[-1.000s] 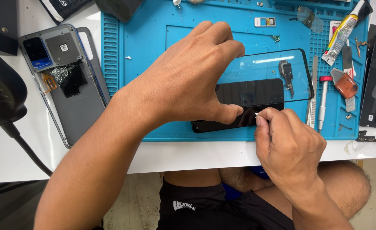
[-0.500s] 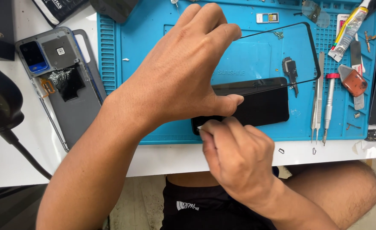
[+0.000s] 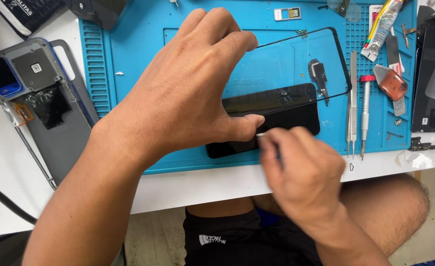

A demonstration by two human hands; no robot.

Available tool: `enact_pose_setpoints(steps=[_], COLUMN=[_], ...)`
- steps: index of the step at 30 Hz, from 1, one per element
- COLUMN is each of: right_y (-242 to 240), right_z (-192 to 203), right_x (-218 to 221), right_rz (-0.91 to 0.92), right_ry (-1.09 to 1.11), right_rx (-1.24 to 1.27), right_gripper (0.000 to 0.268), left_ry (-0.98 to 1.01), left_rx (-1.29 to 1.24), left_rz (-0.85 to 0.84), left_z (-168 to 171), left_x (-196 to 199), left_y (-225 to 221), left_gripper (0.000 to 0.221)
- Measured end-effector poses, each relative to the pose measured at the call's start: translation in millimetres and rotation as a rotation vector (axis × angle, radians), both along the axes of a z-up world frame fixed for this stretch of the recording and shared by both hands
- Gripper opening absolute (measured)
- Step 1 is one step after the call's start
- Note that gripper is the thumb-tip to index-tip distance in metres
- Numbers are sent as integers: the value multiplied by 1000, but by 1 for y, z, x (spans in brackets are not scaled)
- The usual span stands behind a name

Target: A person is performing a screen repair on a mobile phone, involving peeling off the old screen layer and cleaning the device on a repair mat.

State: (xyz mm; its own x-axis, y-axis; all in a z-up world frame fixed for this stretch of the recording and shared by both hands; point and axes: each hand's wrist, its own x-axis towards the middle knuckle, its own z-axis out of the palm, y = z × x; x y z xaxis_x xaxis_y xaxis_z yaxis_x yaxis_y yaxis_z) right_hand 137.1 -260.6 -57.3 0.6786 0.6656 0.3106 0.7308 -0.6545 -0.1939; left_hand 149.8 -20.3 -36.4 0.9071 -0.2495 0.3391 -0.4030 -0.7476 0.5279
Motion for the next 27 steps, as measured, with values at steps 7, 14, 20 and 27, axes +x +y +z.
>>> enact_pose_setpoints(steps=[7,14,20,27], right_y=[-71,-30,34,43], right_z=[-11,4,6,-7], right_x=[27,-1,-23,-28], right_rz=[-320,-189,108,80], right_ry=[13,106,177,-8], right_rx=[-132,-24,161,119], right_gripper=[7,15,4,6], left_ry=[-7,-18,-43,-35], left_rx=[13,30,4,18], left_rz=[1,9,0,-23], left_z=[-2,-7,-5,-3], left_x=[0,1,0,-1], left_y=[-1,-2,-3,-3], left_gripper=[87,88,83,83])
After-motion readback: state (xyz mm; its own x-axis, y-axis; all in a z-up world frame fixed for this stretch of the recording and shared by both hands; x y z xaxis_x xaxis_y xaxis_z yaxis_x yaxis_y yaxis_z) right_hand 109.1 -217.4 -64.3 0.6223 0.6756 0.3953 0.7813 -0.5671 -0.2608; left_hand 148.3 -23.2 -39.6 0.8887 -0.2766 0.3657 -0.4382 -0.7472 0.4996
